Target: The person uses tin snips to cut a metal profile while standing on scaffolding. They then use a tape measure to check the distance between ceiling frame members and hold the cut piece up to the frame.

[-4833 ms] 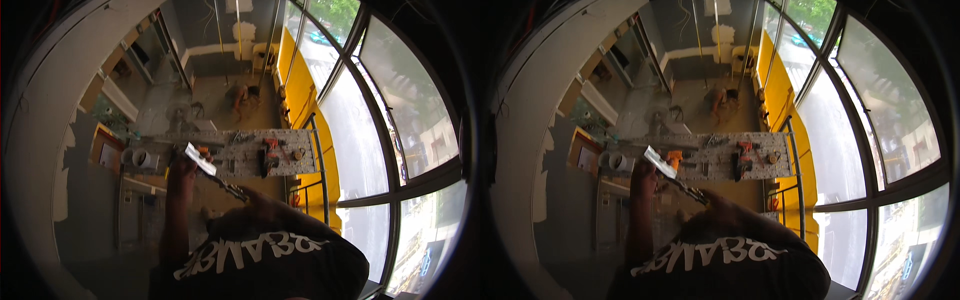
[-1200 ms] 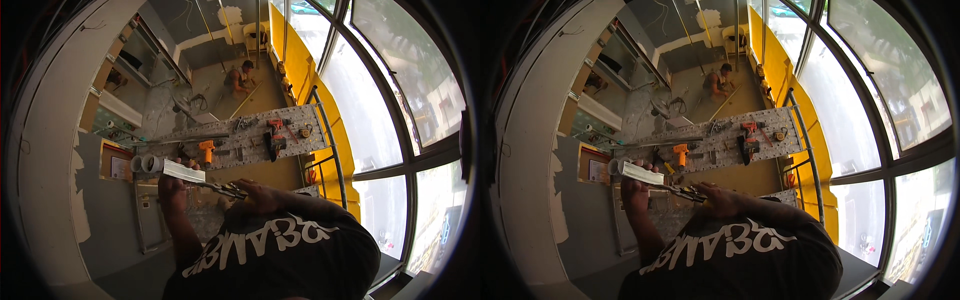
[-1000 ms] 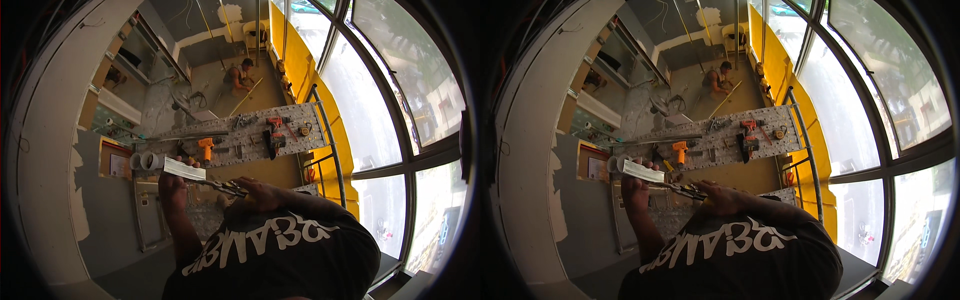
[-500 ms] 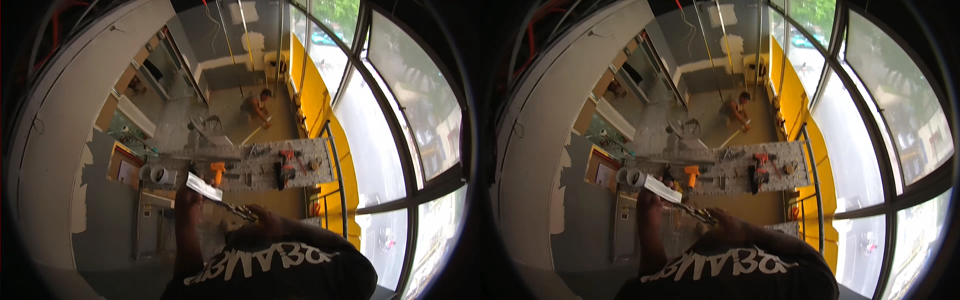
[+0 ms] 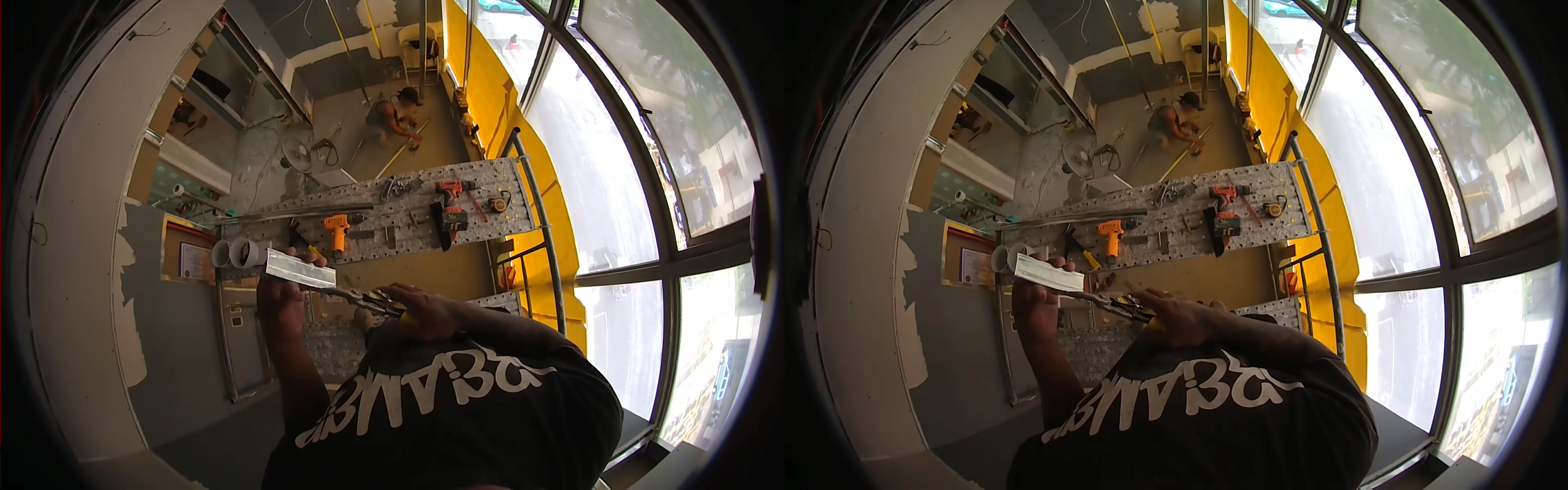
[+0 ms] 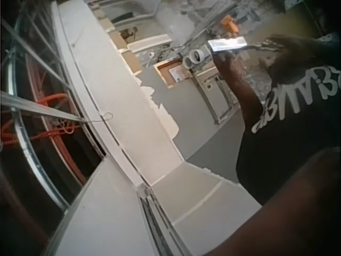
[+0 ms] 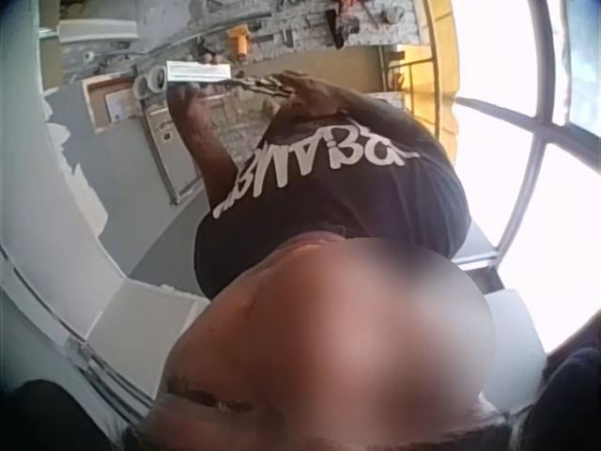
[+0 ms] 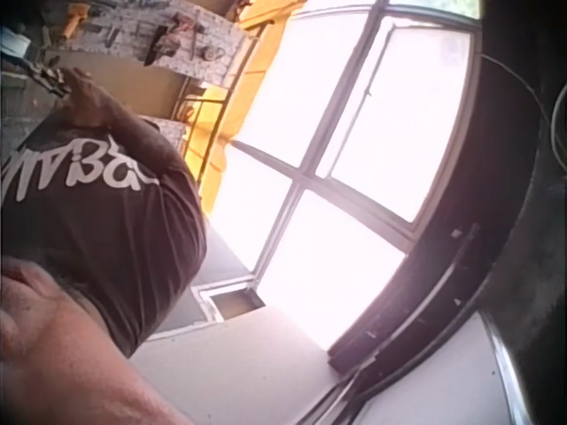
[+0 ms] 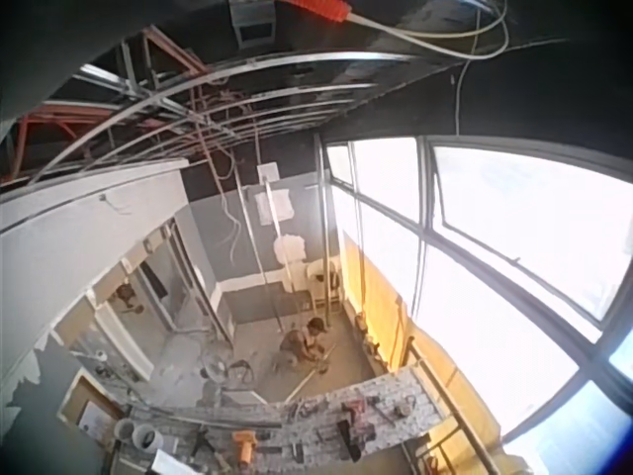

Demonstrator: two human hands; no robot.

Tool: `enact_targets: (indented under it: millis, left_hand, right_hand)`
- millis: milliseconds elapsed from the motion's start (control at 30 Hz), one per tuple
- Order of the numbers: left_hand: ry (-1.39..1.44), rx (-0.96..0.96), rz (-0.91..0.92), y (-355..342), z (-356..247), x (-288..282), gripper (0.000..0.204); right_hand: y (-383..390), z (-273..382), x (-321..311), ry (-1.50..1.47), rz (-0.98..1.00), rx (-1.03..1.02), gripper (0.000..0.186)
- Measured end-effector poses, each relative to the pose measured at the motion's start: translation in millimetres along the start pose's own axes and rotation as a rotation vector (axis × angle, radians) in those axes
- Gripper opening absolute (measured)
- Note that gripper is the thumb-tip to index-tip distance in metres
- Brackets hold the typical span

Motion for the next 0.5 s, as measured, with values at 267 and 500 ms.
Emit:
enact_targets:
  millis: [267, 500]
  left_hand:
    - [-0.013, -0.005, 0.046, -1, 2, 4, 0.071]
    - [-0.003, -0.052, 0.034, -6, 12, -2, 0.069]
  right_hand:
    - [1, -1, -1, -0.013, -0.005, -0.037, 0.079]
    - [2, -10, 9, -0.017, 0.025, 0.072, 0.082]
Point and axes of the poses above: each hand's wrist, its own y-axis away from the middle knuckle, its own x-axis out of the palm, z = x × y, the point moved 7 cm from there along -y, towards the middle knuckle, and after that the axes turned 2 degrees about x, right-handed, at the moved point
